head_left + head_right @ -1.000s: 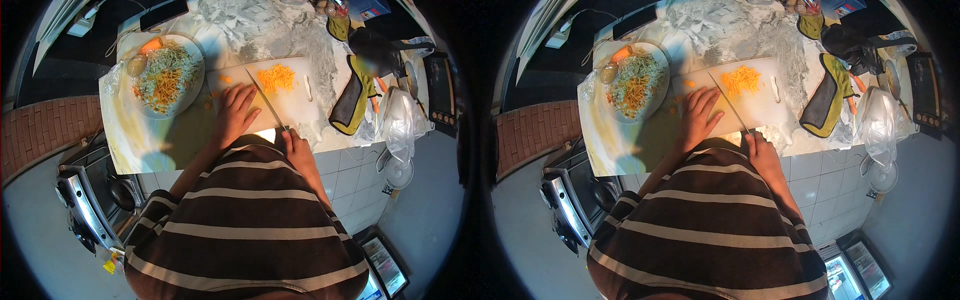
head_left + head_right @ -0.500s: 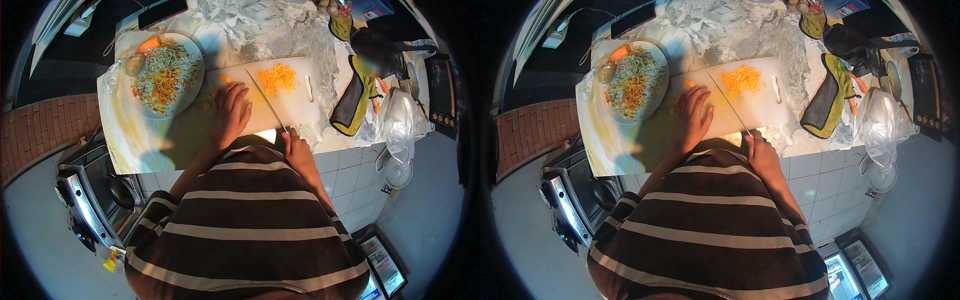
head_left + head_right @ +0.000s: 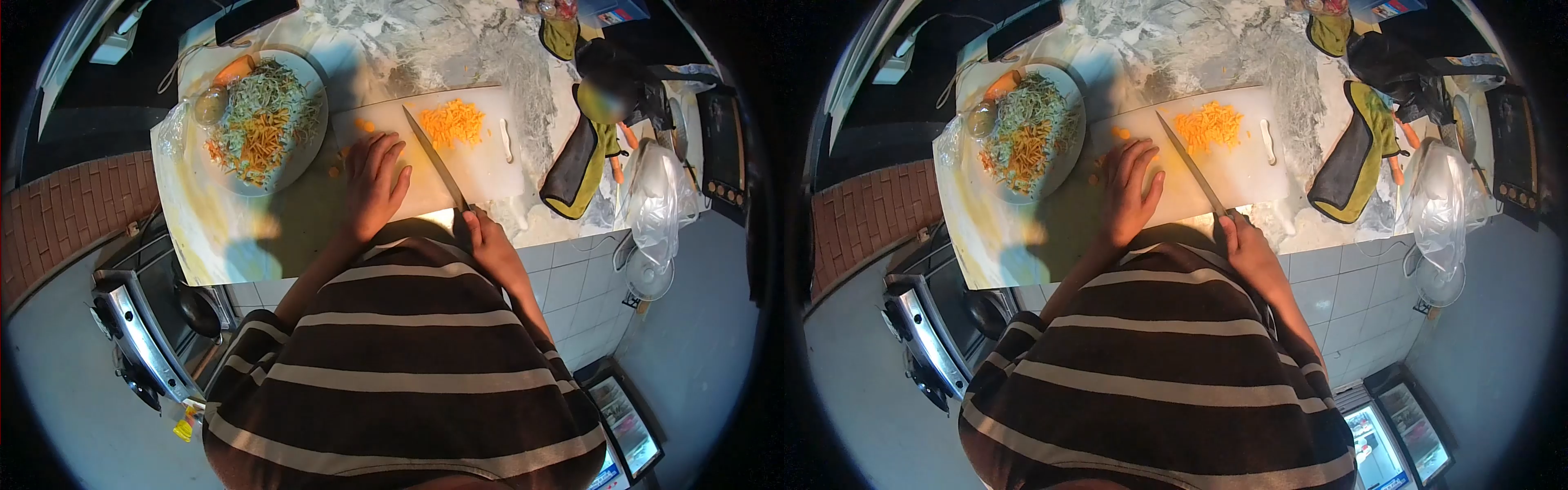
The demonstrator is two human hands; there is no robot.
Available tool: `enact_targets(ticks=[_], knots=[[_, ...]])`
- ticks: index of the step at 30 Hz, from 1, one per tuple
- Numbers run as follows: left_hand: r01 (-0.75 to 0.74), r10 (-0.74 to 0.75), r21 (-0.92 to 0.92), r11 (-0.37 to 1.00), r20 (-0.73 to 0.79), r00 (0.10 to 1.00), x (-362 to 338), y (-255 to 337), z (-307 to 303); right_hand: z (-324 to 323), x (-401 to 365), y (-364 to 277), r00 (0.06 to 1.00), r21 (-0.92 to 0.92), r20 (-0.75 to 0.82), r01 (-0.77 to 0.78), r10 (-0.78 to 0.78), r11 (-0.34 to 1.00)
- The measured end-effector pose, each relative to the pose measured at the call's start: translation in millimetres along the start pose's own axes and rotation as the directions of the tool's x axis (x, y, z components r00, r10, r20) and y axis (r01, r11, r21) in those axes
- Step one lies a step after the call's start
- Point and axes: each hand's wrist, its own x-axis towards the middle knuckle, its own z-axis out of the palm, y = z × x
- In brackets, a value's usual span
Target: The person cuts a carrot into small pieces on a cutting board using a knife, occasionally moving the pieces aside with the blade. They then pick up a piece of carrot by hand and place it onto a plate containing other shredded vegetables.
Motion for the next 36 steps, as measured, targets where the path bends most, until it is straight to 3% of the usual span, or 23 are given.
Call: enact_targets(ticks=[4,7,8,9,11,12,13,14,16,17,19,22,26,32,36], knots=[[0.024,-0.026,-0.05,0.998,-0.033,0.999,-1,-6,3,0,0,7,0.998,0.056,0.05,-0.032,0.029,0.998],[0.066,-0.08,-0.136,0.988,-0.096,0.992,-4,-13,7,2,0,18,0.994,0.191,-0.015,0.109,-0.108,0.975],[0.059,-0.073,-0.136,0.989,-0.1,0.992,-1,-12,5,-12,-1,6,0.977,0.341,0.178,-0.17,0.115,0.925],[0.046,-0.064,-0.134,0.99,-0.131,0.989,4,-8,1,-20,-3,-1,0.874,0.422,0.392,-0.449,0.288,0.787],[0.026,-0.046,-0.128,0.991,-0.161,0.986,14,-2,-7,-24,-7,2,0.866,0.52,0.427,-0.471,0.261,0.712],[0.136,-0.165,-0.247,0.96,-0.104,0.981,20,1,-9,-27,-10,4,0.855,0.603,0.463,-0.496,0.233,0.625],[0.245,-0.274,-0.355,0.902,-0.033,0.961,24,4,-10,-30,-11,5,0.86,0.61,0.457,-0.489,0.228,0.624],[0.235,-0.264,-0.354,0.905,-0.034,0.964,28,2,-4,-33,-12,6,0.847,0.642,0.493,-0.51,0.202,0.573],[0.264,-0.306,-0.711,0.652,0.072,0.949,37,-5,8,-38,-14,2,0.839,0.676,0.519,-0.521,0.164,0.521],[0.255,-0.295,-0.71,0.657,0.07,0.953,43,-1,5,-40,-15,-1,0.841,0.686,0.521,-0.513,0.143,0.516],[0.467,-0.32,-0.795,0.387,0.359,0.877,55,8,-4,-42,-19,-4,0.848,0.701,0.516,-0.498,0.118,0.51],[0.504,-0.247,-0.808,0.305,0.444,0.861,65,14,-8,-42,-22,-4,0.867,0.699,0.484,-0.465,0.12,0.544],[0.522,-0.285,-0.774,0.359,0.441,0.851,70,20,-5,-40,-24,2,0.863,0.71,0.493,-0.472,0.109,0.523],[0.559,-0.268,-0.789,0.254,0.497,0.825,70,17,-2,-41,-26,0,0.873,0.745,0.477,-0.461,0.098,0.482],[0.528,-0.269,-0.778,0.34,0.458,0.847,71,9,2,-45,-26,0,0.889,0.772,0.443,-0.444,0.116,0.455]])
